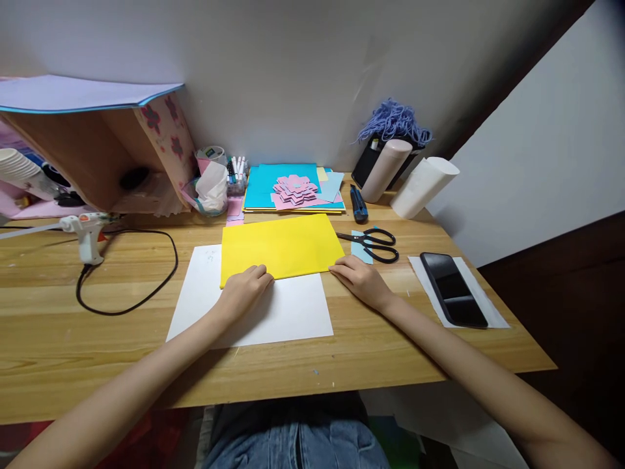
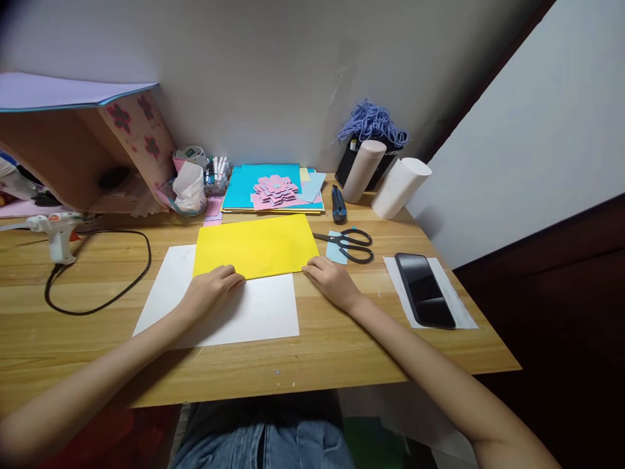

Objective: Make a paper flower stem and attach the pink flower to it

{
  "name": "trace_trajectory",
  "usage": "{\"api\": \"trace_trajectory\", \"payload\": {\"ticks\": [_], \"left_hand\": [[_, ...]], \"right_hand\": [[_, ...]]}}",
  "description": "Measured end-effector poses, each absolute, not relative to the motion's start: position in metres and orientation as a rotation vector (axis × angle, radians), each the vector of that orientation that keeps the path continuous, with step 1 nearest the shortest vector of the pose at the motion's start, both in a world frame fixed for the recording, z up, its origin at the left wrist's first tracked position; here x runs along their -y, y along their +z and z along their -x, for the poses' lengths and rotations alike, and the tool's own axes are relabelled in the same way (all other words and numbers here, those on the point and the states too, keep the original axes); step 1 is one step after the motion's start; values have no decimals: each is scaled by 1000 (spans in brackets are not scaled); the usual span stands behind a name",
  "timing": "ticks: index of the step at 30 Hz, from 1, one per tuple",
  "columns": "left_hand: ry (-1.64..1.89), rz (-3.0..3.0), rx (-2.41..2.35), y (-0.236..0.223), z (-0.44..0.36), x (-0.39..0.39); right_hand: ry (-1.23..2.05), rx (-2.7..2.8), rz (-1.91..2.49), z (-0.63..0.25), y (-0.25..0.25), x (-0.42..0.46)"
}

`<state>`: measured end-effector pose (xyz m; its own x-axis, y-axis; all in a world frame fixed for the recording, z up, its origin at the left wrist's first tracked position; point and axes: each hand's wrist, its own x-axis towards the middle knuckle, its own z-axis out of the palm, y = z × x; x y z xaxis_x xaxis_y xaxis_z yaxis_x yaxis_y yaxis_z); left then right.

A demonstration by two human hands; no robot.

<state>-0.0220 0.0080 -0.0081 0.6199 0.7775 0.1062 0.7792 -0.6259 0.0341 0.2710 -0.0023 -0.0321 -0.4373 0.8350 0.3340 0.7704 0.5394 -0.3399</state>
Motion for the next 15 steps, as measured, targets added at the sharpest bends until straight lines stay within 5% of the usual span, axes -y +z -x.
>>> {"api": "trace_trajectory", "payload": {"ticks": [15], "left_hand": [[-224,2760,1392,-13,27,0]], "right_hand": [[409,2282,1269,-272,-28,-17]]}}
